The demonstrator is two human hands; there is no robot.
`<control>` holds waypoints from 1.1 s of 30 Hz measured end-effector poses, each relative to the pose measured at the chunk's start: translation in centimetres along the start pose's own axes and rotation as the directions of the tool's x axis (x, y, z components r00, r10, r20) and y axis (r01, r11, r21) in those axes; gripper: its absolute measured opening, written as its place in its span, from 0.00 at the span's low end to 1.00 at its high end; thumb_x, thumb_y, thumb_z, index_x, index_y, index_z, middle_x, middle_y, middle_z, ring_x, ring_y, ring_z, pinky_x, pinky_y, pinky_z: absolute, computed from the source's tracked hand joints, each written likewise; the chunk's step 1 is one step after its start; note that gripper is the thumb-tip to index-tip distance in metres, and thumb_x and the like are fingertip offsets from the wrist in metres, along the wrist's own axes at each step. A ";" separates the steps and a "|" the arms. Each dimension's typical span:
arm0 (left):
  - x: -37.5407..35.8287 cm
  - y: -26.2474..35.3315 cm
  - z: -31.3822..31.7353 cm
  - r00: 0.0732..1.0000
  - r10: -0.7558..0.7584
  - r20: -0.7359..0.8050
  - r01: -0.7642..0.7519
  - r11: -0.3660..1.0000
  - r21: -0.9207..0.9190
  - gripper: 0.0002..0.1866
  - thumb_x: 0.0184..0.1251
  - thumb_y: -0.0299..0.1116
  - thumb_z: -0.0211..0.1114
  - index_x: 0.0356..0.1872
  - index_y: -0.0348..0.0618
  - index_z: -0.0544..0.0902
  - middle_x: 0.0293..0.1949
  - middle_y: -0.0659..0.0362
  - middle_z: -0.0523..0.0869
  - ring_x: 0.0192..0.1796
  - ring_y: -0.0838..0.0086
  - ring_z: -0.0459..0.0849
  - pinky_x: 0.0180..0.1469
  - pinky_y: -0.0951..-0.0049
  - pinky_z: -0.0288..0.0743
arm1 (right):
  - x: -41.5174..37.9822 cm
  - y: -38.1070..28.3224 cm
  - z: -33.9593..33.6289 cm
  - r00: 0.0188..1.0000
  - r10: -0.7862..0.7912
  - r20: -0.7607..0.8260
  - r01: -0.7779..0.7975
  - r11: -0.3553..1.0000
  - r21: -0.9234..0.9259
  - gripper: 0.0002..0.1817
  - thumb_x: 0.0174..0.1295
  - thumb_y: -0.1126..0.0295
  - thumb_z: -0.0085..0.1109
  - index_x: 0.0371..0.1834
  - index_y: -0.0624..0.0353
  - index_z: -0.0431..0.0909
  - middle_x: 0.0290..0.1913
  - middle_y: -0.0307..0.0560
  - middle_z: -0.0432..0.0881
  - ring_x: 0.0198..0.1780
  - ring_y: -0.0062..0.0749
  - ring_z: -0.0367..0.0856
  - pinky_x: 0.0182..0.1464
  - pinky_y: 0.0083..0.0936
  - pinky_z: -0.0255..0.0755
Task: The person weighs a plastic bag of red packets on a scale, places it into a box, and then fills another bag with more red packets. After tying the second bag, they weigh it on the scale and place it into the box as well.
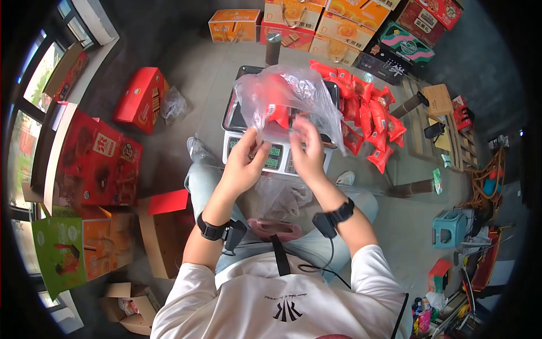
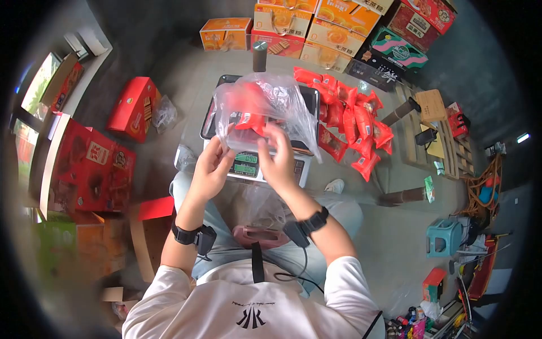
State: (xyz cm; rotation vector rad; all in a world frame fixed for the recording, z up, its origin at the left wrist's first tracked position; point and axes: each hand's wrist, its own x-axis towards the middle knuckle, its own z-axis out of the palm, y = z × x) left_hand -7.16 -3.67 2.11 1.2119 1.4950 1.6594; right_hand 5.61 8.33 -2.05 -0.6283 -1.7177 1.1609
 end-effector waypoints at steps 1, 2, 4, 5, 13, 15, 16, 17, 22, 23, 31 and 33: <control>-0.1 -0.2 0.0 1.000 0.002 -0.016 -0.003 0.995 -0.100 0.15 0.69 0.24 0.56 0.55 0.37 0.71 0.33 0.66 0.74 0.35 0.85 0.69 0.40 0.83 0.65 | -1.3 0.0 -0.7 0.998 -0.045 -0.033 0.045 0.999 0.024 0.15 0.62 0.74 0.59 0.51 0.64 0.73 0.51 0.50 0.77 0.51 0.32 0.79 0.51 0.23 0.72; -0.1 0.1 0.1 1.000 -0.005 -0.025 0.002 0.994 -0.105 0.15 0.69 0.24 0.56 0.55 0.37 0.71 0.33 0.66 0.74 0.35 0.85 0.69 0.40 0.83 0.65 | -2.5 0.7 -2.0 0.985 -0.147 -0.092 0.141 0.988 -0.064 0.10 0.62 0.76 0.57 0.46 0.63 0.73 0.43 0.46 0.77 0.41 0.26 0.78 0.44 0.19 0.72; 0.0 1.6 0.1 0.997 -0.044 -0.057 0.031 0.975 -0.221 0.22 0.69 0.25 0.55 0.64 0.38 0.66 0.39 0.65 0.77 0.38 0.86 0.71 0.42 0.83 0.65 | -4.1 1.7 -5.1 0.967 -0.175 -0.186 0.133 0.967 -0.218 0.06 0.64 0.75 0.56 0.42 0.61 0.72 0.38 0.40 0.74 0.35 0.21 0.71 0.38 0.17 0.67; 0.0 1.7 -0.1 0.997 -0.049 -0.061 0.034 0.973 -0.227 0.22 0.69 0.25 0.55 0.64 0.38 0.66 0.39 0.65 0.77 0.38 0.86 0.71 0.42 0.83 0.65 | -4.6 3.5 -6.8 0.958 -0.107 -0.266 0.061 0.983 -0.175 0.07 0.65 0.73 0.55 0.43 0.61 0.71 0.38 0.40 0.74 0.36 0.20 0.71 0.40 0.18 0.67; 0.2 1.7 -0.6 0.998 -0.060 0.001 0.059 0.970 -0.237 0.26 0.70 0.25 0.54 0.69 0.40 0.61 0.39 0.65 0.77 0.37 0.88 0.70 0.41 0.85 0.64 | 0.0 12.1 -18.4 0.993 -0.115 -0.037 0.016 0.427 -0.904 0.27 0.52 0.66 0.63 0.55 0.60 0.67 0.55 0.56 0.71 0.58 0.50 0.68 0.58 0.49 0.62; 0.2 2.0 -0.4 0.999 -0.047 0.009 0.047 0.968 -0.247 0.27 0.70 0.25 0.54 0.69 0.40 0.61 0.37 0.66 0.76 0.35 0.88 0.69 0.39 0.85 0.63 | 0.4 12.6 -18.5 0.998 0.045 -0.036 -0.050 0.346 -0.937 0.31 0.49 0.62 0.65 0.57 0.60 0.67 0.59 0.58 0.68 0.62 0.54 0.65 0.61 0.56 0.58; 0.3 2.5 -0.1 0.999 -0.040 -0.016 0.034 0.965 -0.260 0.27 0.71 0.26 0.54 0.70 0.40 0.61 0.35 0.67 0.75 0.34 0.88 0.68 0.37 0.85 0.62 | 0.5 12.7 -18.8 0.974 0.209 -0.088 -0.156 0.337 -0.928 0.33 0.48 0.60 0.66 0.58 0.61 0.66 0.60 0.59 0.68 0.64 0.54 0.64 0.60 0.58 0.58; 0.3 2.8 0.0 0.999 -0.035 -0.042 0.022 0.962 -0.273 0.27 0.71 0.26 0.55 0.70 0.41 0.61 0.33 0.69 0.73 0.32 0.89 0.66 0.35 0.85 0.61 | 0.7 12.0 -18.7 0.920 0.368 -0.135 -0.259 0.311 -0.915 0.35 0.47 0.58 0.67 0.58 0.61 0.66 0.61 0.59 0.67 0.65 0.53 0.63 0.59 0.61 0.57; 0.6 1.7 -1.1 0.996 -0.064 -0.061 0.052 0.981 -0.187 0.28 0.69 0.26 0.55 0.70 0.40 0.61 0.30 0.69 0.72 0.30 0.87 0.68 0.33 0.84 0.63 | -1.3 13.3 -18.9 0.826 0.499 -0.261 -0.461 0.332 -0.823 0.38 0.47 0.57 0.68 0.59 0.63 0.63 0.57 0.61 0.70 0.60 0.53 0.70 0.59 0.51 0.63; 0.8 1.8 -1.1 0.994 -0.059 -0.089 0.043 0.984 -0.173 0.29 0.69 0.25 0.54 0.71 0.39 0.61 0.29 0.68 0.72 0.29 0.86 0.70 0.33 0.84 0.66 | -1.7 13.2 -19.0 0.795 0.528 -0.300 -0.552 0.421 -0.720 0.36 0.49 0.58 0.68 0.58 0.64 0.63 0.56 0.60 0.72 0.57 0.51 0.73 0.58 0.47 0.65; 0.7 2.6 0.6 0.998 -0.019 -0.066 0.006 0.982 -0.187 0.30 0.67 0.23 0.54 0.71 0.39 0.60 0.28 0.69 0.70 0.29 0.87 0.68 0.34 0.85 0.64 | -5.2 -2.1 -12.0 0.995 0.048 0.091 -0.032 0.985 -0.172 0.26 0.54 0.64 0.68 0.52 0.64 0.71 0.44 0.52 0.80 0.45 0.42 0.81 0.49 0.33 0.74; 0.4 3.2 1.0 1.000 0.006 0.022 -0.004 0.995 -0.098 0.32 0.66 0.22 0.55 0.72 0.39 0.58 0.28 0.69 0.68 0.30 0.88 0.66 0.36 0.86 0.62 | -3.9 -5.5 -9.9 0.961 0.095 0.261 0.022 0.910 -0.414 0.27 0.51 0.63 0.68 0.52 0.62 0.71 0.44 0.54 0.80 0.45 0.48 0.82 0.46 0.36 0.75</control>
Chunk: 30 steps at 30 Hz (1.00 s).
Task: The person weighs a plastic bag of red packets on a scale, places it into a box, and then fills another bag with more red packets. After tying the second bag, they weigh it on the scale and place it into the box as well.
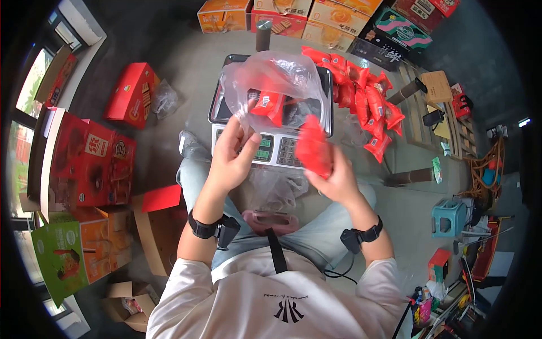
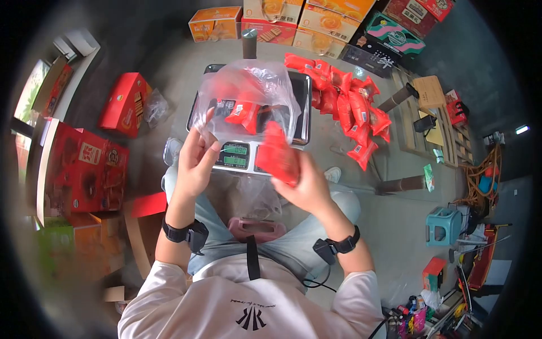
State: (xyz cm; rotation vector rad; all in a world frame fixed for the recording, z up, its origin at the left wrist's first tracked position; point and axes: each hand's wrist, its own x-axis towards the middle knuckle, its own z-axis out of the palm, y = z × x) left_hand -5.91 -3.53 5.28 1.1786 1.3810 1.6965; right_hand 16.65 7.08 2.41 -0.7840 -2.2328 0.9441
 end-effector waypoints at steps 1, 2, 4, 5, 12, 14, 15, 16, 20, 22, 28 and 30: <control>-0.1 0.5 0.8 1.000 0.015 -0.027 -0.015 1.000 0.004 0.29 0.65 0.20 0.54 0.69 0.36 0.63 0.28 0.69 0.64 0.30 0.86 0.63 0.36 0.85 0.60 | 1.1 -1.2 0.5 0.997 0.061 0.055 -0.060 0.998 -0.023 0.27 0.51 0.62 0.68 0.52 0.61 0.71 0.44 0.56 0.80 0.45 0.50 0.82 0.46 0.37 0.75; -0.2 0.5 0.9 0.999 0.021 -0.024 -0.021 1.000 0.004 0.29 0.65 0.20 0.54 0.69 0.36 0.63 0.28 0.69 0.64 0.30 0.86 0.63 0.36 0.85 0.60 | 2.5 -2.0 1.2 0.987 0.119 0.111 -0.114 0.992 -0.048 0.27 0.50 0.61 0.68 0.52 0.60 0.71 0.45 0.57 0.80 0.46 0.52 0.81 0.45 0.38 0.75; -0.2 -0.3 0.6 0.996 0.078 0.043 -0.087 0.961 0.263 0.25 0.64 0.19 0.54 0.65 0.34 0.67 0.27 0.67 0.61 0.30 0.84 0.61 0.36 0.83 0.60 | 4.9 -2.0 2.3 0.989 0.084 0.122 -0.067 0.988 -0.136 0.29 0.51 0.57 0.67 0.51 0.62 0.70 0.47 0.59 0.80 0.49 0.52 0.81 0.48 0.40 0.75; 0.0 -0.3 0.7 0.994 0.099 0.056 -0.111 0.946 0.303 0.14 0.63 0.18 0.54 0.51 0.33 0.73 0.27 0.66 0.59 0.30 0.80 0.59 0.36 0.81 0.61 | 6.1 -2.3 2.6 0.958 0.187 0.215 -0.139 0.966 -0.220 0.32 0.51 0.54 0.66 0.54 0.64 0.69 0.48 0.61 0.80 0.50 0.53 0.80 0.50 0.41 0.75; -0.8 -1.3 0.0 0.993 0.105 0.062 -0.121 0.891 0.437 0.11 0.62 0.22 0.58 0.44 0.37 0.70 0.23 0.52 0.73 0.24 0.70 0.73 0.29 0.73 0.69 | 11.1 -1.1 7.4 0.918 0.361 0.163 -0.391 0.759 0.521 0.42 0.60 0.53 0.61 0.71 0.63 0.53 0.69 0.60 0.62 0.67 0.43 0.68 0.61 0.36 0.69; -0.7 -1.2 -0.3 0.997 0.078 -0.006 -0.068 0.895 0.441 0.11 0.62 0.23 0.58 0.44 0.36 0.70 0.23 0.52 0.72 0.24 0.71 0.71 0.30 0.72 0.69 | 10.5 -0.9 7.6 0.911 0.382 0.158 -0.359 0.541 0.761 0.40 0.65 0.58 0.57 0.74 0.60 0.48 0.73 0.56 0.55 0.71 0.41 0.62 0.63 0.38 0.67; -0.6 -1.6 -0.7 0.997 0.079 -0.028 -0.060 0.906 0.418 0.09 0.63 0.23 0.58 0.43 0.36 0.70 0.24 0.55 0.73 0.26 0.75 0.70 0.32 0.75 0.68 | 10.1 0.3 7.5 0.949 0.298 0.106 -0.259 0.541 0.800 0.39 0.67 0.61 0.55 0.75 0.58 0.44 0.75 0.56 0.47 0.72 0.41 0.59 0.63 0.40 0.67; -0.3 -1.8 -0.9 0.997 0.074 -0.026 -0.057 0.908 0.414 0.09 0.63 0.23 0.58 0.43 0.36 0.70 0.24 0.55 0.73 0.26 0.75 0.70 0.32 0.75 0.68 | 9.5 1.3 7.6 0.975 0.216 0.049 -0.160 0.533 0.831 0.38 0.69 0.64 0.52 0.76 0.55 0.40 0.77 0.56 0.40 0.74 0.40 0.55 0.64 0.42 0.66; 1.6 -1.2 -1.1 0.985 0.091 -0.147 -0.069 0.987 0.145 0.09 0.65 0.22 0.57 0.44 0.37 0.71 0.26 0.66 0.67 0.30 0.83 0.66 0.35 0.80 0.64 | 6.2 1.6 4.8 0.969 0.245 -0.040 -0.142 0.677 0.722 0.23 0.67 0.69 0.54 0.64 0.63 0.64 0.64 0.55 0.68 0.67 0.34 0.67 0.59 0.28 0.68; 2.4 -1.7 -2.1 0.988 0.120 -0.099 -0.106 0.985 0.137 0.09 0.65 0.23 0.57 0.45 0.37 0.70 0.29 0.66 0.71 0.32 0.84 0.68 0.36 0.80 0.65 | 3.9 4.6 3.2 0.888 0.313 -0.336 -0.132 0.875 0.465 0.17 0.67 0.70 0.55 0.57 0.64 0.69 0.54 0.51 0.76 0.60 0.29 0.73 0.57 0.26 0.68; 2.8 -0.5 -1.3 0.998 0.060 -0.033 -0.058 0.996 0.062 0.33 0.66 0.21 0.53 0.72 0.38 0.56 0.30 0.67 0.71 0.32 0.84 0.69 0.37 0.83 0.65 | 0.8 20.5 -5.2 0.583 0.289 -0.759 -0.755 0.537 -0.376 0.38 0.51 0.49 0.67 0.67 0.41 0.65 0.71 0.59 0.55 0.70 0.60 0.52 0.67 0.56 0.49; 2.6 -1.4 -1.1 0.999 0.042 -0.033 -0.040 0.998 0.058 0.25 0.66 0.21 0.54 0.64 0.38 0.62 0.31 0.67 0.71 0.33 0.85 0.69 0.38 0.83 0.64 | -0.3 22.4 -6.5 0.556 0.416 -0.719 -0.822 0.401 -0.404 0.39 0.50 0.48 0.68 0.65 0.44 0.65 0.68 0.58 0.59 0.68 0.57 0.58 0.65 0.52 0.56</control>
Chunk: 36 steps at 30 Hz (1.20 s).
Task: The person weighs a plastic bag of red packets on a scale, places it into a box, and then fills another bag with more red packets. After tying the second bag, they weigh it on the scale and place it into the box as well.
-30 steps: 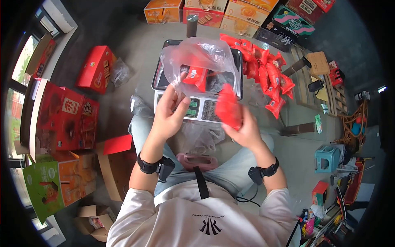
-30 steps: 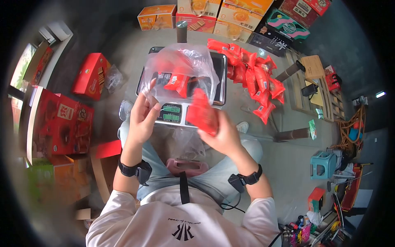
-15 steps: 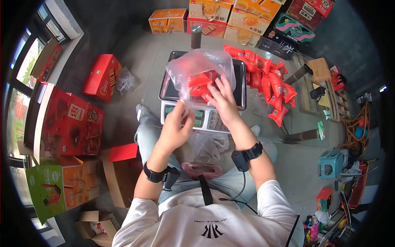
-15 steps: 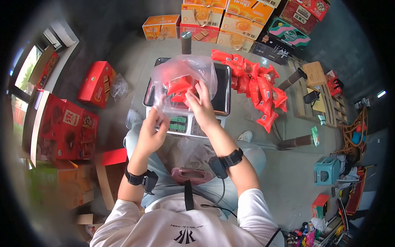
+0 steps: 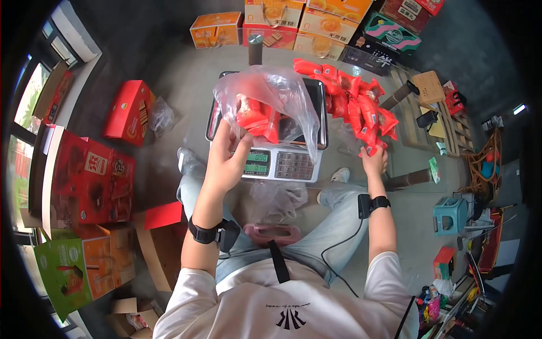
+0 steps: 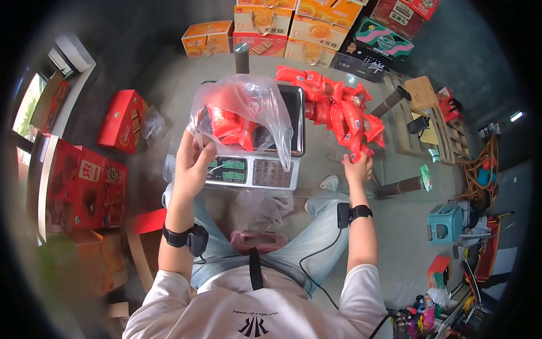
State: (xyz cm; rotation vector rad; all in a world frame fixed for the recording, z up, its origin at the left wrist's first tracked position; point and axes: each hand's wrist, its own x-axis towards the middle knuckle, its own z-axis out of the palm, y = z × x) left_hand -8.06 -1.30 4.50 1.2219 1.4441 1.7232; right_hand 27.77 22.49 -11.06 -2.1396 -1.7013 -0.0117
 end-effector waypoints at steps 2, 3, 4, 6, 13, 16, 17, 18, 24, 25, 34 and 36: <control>-0.3 0.1 0.3 1.000 -0.022 -0.018 0.022 1.000 0.000 0.17 0.66 0.22 0.55 0.56 0.38 0.69 0.31 0.66 0.72 0.34 0.85 0.70 0.38 0.83 0.64 | 0.4 1.8 0.8 0.979 0.093 0.180 -0.134 0.964 0.230 0.36 0.49 0.48 0.69 0.60 0.46 0.64 0.65 0.58 0.62 0.65 0.54 0.64 0.61 0.48 0.64; -0.4 0.7 0.8 1.000 -0.018 -0.013 0.018 0.999 -0.036 0.23 0.66 0.22 0.55 0.62 0.39 0.64 0.32 0.67 0.72 0.34 0.85 0.69 0.38 0.83 0.64 | 0.2 1.6 0.8 0.985 0.075 0.153 -0.107 0.971 0.212 0.35 0.49 0.51 0.69 0.55 0.53 0.62 0.62 0.57 0.65 0.61 0.54 0.69 0.56 0.46 0.69; -0.5 1.0 0.9 1.000 -0.014 -0.011 0.014 0.997 -0.070 0.29 0.67 0.22 0.54 0.69 0.40 0.60 0.32 0.67 0.72 0.34 0.85 0.68 0.39 0.84 0.63 | 0.3 2.1 2.0 0.986 0.065 0.156 -0.098 0.971 0.216 0.35 0.49 0.51 0.69 0.55 0.53 0.62 0.62 0.57 0.65 0.61 0.54 0.69 0.56 0.46 0.69; -0.5 1.1 0.8 1.000 -0.021 0.014 0.021 0.998 -0.059 0.35 0.67 0.21 0.54 0.74 0.42 0.51 0.32 0.67 0.71 0.33 0.86 0.67 0.39 0.84 0.63 | 0.0 3.3 4.4 0.981 0.194 0.016 -0.191 0.938 0.290 0.34 0.51 0.55 0.69 0.54 0.58 0.61 0.59 0.56 0.66 0.58 0.48 0.71 0.54 0.42 0.71; -0.3 1.1 0.5 0.999 -0.040 0.006 0.041 0.996 -0.074 0.33 0.67 0.22 0.54 0.73 0.42 0.56 0.31 0.70 0.68 0.33 0.86 0.66 0.38 0.85 0.62 | -9.4 -4.0 -4.5 0.951 0.290 0.106 -0.165 0.187 0.968 0.35 0.56 0.59 0.61 0.61 0.63 0.56 0.59 0.52 0.67 0.57 0.34 0.70 0.58 0.32 0.67; -0.4 1.0 0.2 0.997 -0.060 0.049 0.061 0.998 -0.014 0.30 0.67 0.22 0.54 0.71 0.41 0.62 0.30 0.70 0.69 0.32 0.87 0.66 0.38 0.85 0.63 | -13.7 -8.5 -9.9 0.935 -0.331 -0.128 0.163 0.080 0.983 0.33 0.60 0.65 0.57 0.66 0.62 0.54 0.61 0.52 0.66 0.59 0.34 0.69 0.61 0.33 0.65; -0.4 1.1 0.2 0.998 -0.050 0.040 0.049 0.999 0.011 0.28 0.67 0.23 0.54 0.70 0.37 0.63 0.30 0.69 0.71 0.31 0.87 0.67 0.36 0.85 0.63 | -14.6 -10.0 -11.7 0.844 -0.527 -0.099 0.120 0.005 0.993 0.33 0.60 0.66 0.57 0.67 0.62 0.55 0.61 0.52 0.66 0.60 0.34 0.68 0.63 0.33 0.63; -0.4 1.3 0.2 0.999 -0.037 0.027 0.036 0.999 0.037 0.27 0.68 0.23 0.53 0.68 0.33 0.63 0.31 0.69 0.73 0.31 0.87 0.68 0.35 0.85 0.64 | -15.4 -11.4 -13.1 0.707 -0.702 -0.086 0.061 -0.060 0.996 0.33 0.60 0.66 0.56 0.67 0.62 0.55 0.62 0.53 0.66 0.62 0.35 0.67 0.65 0.33 0.60; -1.7 0.6 -1.3 0.999 0.005 -0.047 0.001 0.990 0.140 0.22 0.66 0.24 0.53 0.62 0.39 0.72 0.27 0.67 0.71 0.30 0.82 0.68 0.35 0.79 0.66 | -15.7 -19.1 -11.1 0.516 -0.786 0.340 -0.269 0.228 0.936 0.28 0.61 0.71 0.51 0.65 0.67 0.63 0.62 0.53 0.71 0.63 0.33 0.69 0.64 0.27 0.62; -1.9 0.7 -1.5 0.997 -0.038 -0.063 0.050 0.980 0.190 0.21 0.65 0.24 0.53 0.61 0.39 0.73 0.26 0.65 0.70 0.30 0.82 0.67 0.35 0.78 0.66 | -15.0 -20.1 -10.1 0.551 -0.742 0.382 -0.304 0.248 0.920 0.28 0.62 0.70 0.52 0.66 0.67 0.62 0.62 0.53 0.71 0.62 0.33 0.69 0.64 0.28 0.62; -1.7 1.1 -1.5 0.996 -0.091 -0.015 0.092 0.987 0.132 0.22 0.66 0.24 0.54 0.61 0.37 0.71 0.27 0.63 0.71 0.32 0.81 0.69 0.36 0.79 0.67 | -12.0 -23.0 -7.1 0.853 -0.514 -0.087 0.293 0.333 0.896 0.39 0.61 0.55 0.61 0.68 0.69 0.56 0.65 0.62 0.65 0.68 0.46 0.64 0.68 0.36 0.58; -1.6 0.2 -0.5 0.993 -0.051 -0.105 0.057 0.997 0.054 0.19 0.68 0.26 0.57 0.59 0.34 0.71 0.27 0.69 0.71 0.28 0.87 0.67 0.30 0.84 0.62 | -11.8 -21.2 -8.1 0.710 -0.653 -0.263 0.602 0.368 0.709 0.26 0.64 0.60 0.60 0.58 0.67 0.71 0.58 0.57 0.75 0.62 0.40 0.73 0.62 0.34 0.66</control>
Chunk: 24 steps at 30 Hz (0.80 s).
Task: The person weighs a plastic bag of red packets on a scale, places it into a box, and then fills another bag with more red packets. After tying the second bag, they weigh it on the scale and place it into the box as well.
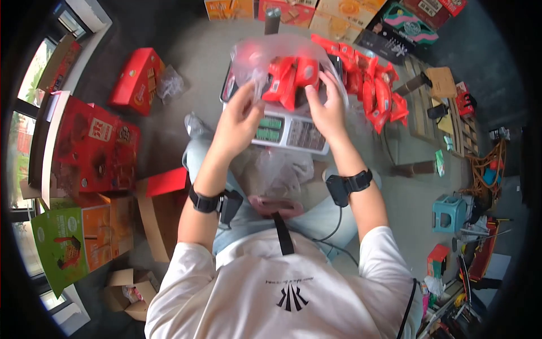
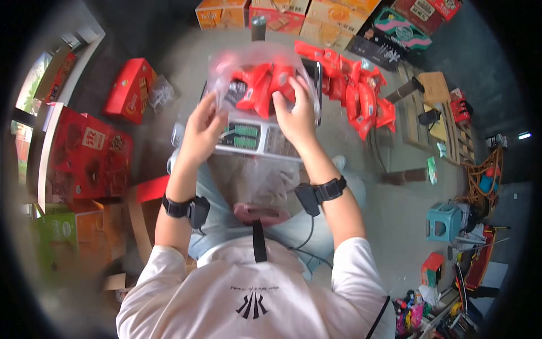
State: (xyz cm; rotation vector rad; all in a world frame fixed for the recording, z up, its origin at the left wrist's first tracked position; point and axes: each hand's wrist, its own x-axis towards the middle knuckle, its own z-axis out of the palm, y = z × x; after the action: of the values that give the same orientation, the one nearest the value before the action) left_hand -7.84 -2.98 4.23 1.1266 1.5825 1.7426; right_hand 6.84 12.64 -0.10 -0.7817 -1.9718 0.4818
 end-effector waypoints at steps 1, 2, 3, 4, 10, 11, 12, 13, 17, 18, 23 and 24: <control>0.0 -0.8 -0.2 1.000 0.007 0.023 -0.008 1.000 0.025 0.17 0.68 0.26 0.58 0.57 0.35 0.73 0.28 0.69 0.72 0.29 0.87 0.68 0.31 0.84 0.63 | -1.2 -0.2 -1.2 0.990 0.107 0.087 -0.125 0.966 0.228 0.20 0.64 0.64 0.60 0.53 0.66 0.74 0.51 0.54 0.79 0.55 0.37 0.78 0.56 0.30 0.71; 0.1 -0.6 -0.5 0.999 0.016 0.047 -0.019 0.999 0.050 0.15 0.69 0.27 0.59 0.55 0.35 0.74 0.28 0.69 0.73 0.29 0.87 0.68 0.32 0.85 0.64 | -2.3 -0.9 -2.6 0.963 0.193 0.189 -0.258 0.864 0.432 0.14 0.64 0.67 0.59 0.48 0.66 0.78 0.45 0.51 0.83 0.47 0.33 0.84 0.51 0.27 0.75; 0.3 -0.8 -0.8 0.996 -0.015 0.085 0.010 0.998 0.057 0.12 0.69 0.27 0.59 0.50 0.35 0.76 0.30 0.68 0.75 0.31 0.88 0.70 0.34 0.85 0.65 | -3.3 -1.0 -4.2 0.991 0.076 0.114 -0.117 0.901 0.418 0.07 0.64 0.74 0.57 0.42 0.66 0.79 0.37 0.46 0.85 0.35 0.26 0.85 0.39 0.20 0.77; 0.3 -0.9 -0.8 0.996 -0.038 0.079 0.033 0.998 0.057 0.12 0.69 0.27 0.59 0.50 0.35 0.76 0.30 0.68 0.75 0.31 0.88 0.70 0.34 0.85 0.65 | -4.4 0.3 -5.6 1.000 0.011 -0.006 -0.009 0.945 0.326 0.04 0.64 0.75 0.56 0.37 0.65 0.78 0.35 0.45 0.84 0.31 0.25 0.84 0.36 0.21 0.75; -0.2 -1.4 -0.4 1.000 0.030 -0.004 -0.029 0.992 0.121 0.10 0.67 0.31 0.63 0.41 0.35 0.77 0.32 0.67 0.78 0.34 0.88 0.73 0.37 0.85 0.67 | -3.4 17.8 -10.7 0.750 0.542 -0.379 -0.661 0.618 -0.425 0.40 0.52 0.50 0.66 0.68 0.48 0.63 0.70 0.59 0.55 0.70 0.59 0.52 0.68 0.50 0.52; -0.5 -1.0 -0.3 1.000 -0.009 -0.016 0.011 0.989 0.145 0.10 0.66 0.33 0.64 0.39 0.36 0.77 0.30 0.67 0.78 0.33 0.87 0.72 0.36 0.84 0.67 | -3.9 21.4 -11.7 0.705 0.631 -0.324 -0.702 0.556 -0.446 0.44 0.49 0.46 0.67 0.70 0.44 0.60 0.72 0.61 0.49 0.71 0.60 0.50 0.69 0.53 0.50; -0.7 -0.8 -0.1 1.000 -0.009 -0.020 0.012 0.990 0.144 0.10 0.66 0.33 0.64 0.39 0.36 0.77 0.30 0.67 0.78 0.33 0.87 0.72 0.36 0.84 0.67 | -4.7 24.3 -12.1 0.708 0.629 -0.321 -0.699 0.558 -0.447 0.44 0.49 0.46 0.67 0.70 0.44 0.60 0.72 0.61 0.49 0.71 0.60 0.50 0.69 0.53 0.50; -1.0 -0.6 0.1 1.000 0.013 -0.020 -0.009 0.984 0.179 0.10 0.66 0.34 0.64 0.37 0.36 0.77 0.29 0.67 0.78 0.32 0.87 0.72 0.35 0.83 0.66 | -5.4 26.8 -12.5 0.685 0.686 -0.246 -0.679 0.479 -0.556 0.44 0.48 0.45 0.67 0.69 0.44 0.61 0.72 0.63 0.48 0.71 0.61 0.51 0.69 0.52 0.51; -1.4 -1.0 0.3 0.998 0.060 -0.035 -0.050 0.971 0.233 0.11 0.66 0.35 0.64 0.34 0.37 0.77 0.28 0.67 0.78 0.31 0.87 0.71 0.34 0.82 0.66 | -4.8 27.3 -12.3 0.579 0.794 -0.187 -0.744 0.420 -0.521 0.44 0.46 0.47 0.69 0.65 0.56 0.64 0.69 0.68 0.55 0.68 0.58 0.59 0.67 0.42 0.59; -1.6 -1.0 0.3 0.998 0.057 -0.042 -0.045 0.971 0.235 0.11 0.66 0.35 0.64 0.34 0.37 0.77 0.28 0.67 0.78 0.31 0.87 0.71 0.34 0.82 0.66 | -4.8 26.9 -11.9 0.549 0.799 -0.244 -0.760 0.356 -0.544 0.42 0.46 0.50 0.70 0.63 0.60 0.65 0.65 0.69 0.63 0.65 0.56 0.66 0.65 0.40 0.63; -1.5 -1.3 0.5 0.999 -0.011 -0.043 0.021 0.975 0.221 0.10 0.66 0.35 0.64 0.36 0.37 0.78 0.29 0.67 0.79 0.32 0.87 0.73 0.35 0.84 0.66 | -6.1 34.6 -8.9 0.483 0.832 -0.274 -0.867 0.499 -0.015 0.29 0.50 0.60 0.67 0.54 0.59 0.71 0.47 0.52 0.79 0.47 0.42 0.80 0.47 0.35 0.73; -1.4 -1.3 0.5 0.999 -0.015 -0.041 0.024 0.975 0.221 0.10 0.66 0.35 0.64 0.36 0.37 0.78 0.29 0.67 0.79 0.32 0.87 0.73 0.35 0.84 0.66 | -6.2 35.0 -8.8 0.401 0.902 -0.163 -0.885 0.427 0.185 0.21 0.53 0.60 0.65 0.49 0.54 0.74 0.44 0.45 0.80 0.40 0.34 0.80 0.40 0.31 0.73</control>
State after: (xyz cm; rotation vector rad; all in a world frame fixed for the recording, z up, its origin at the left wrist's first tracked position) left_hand -6.83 -3.67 2.65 1.1811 1.8416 1.6147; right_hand 28.29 33.75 -20.98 -1.7847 -1.1151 1.0208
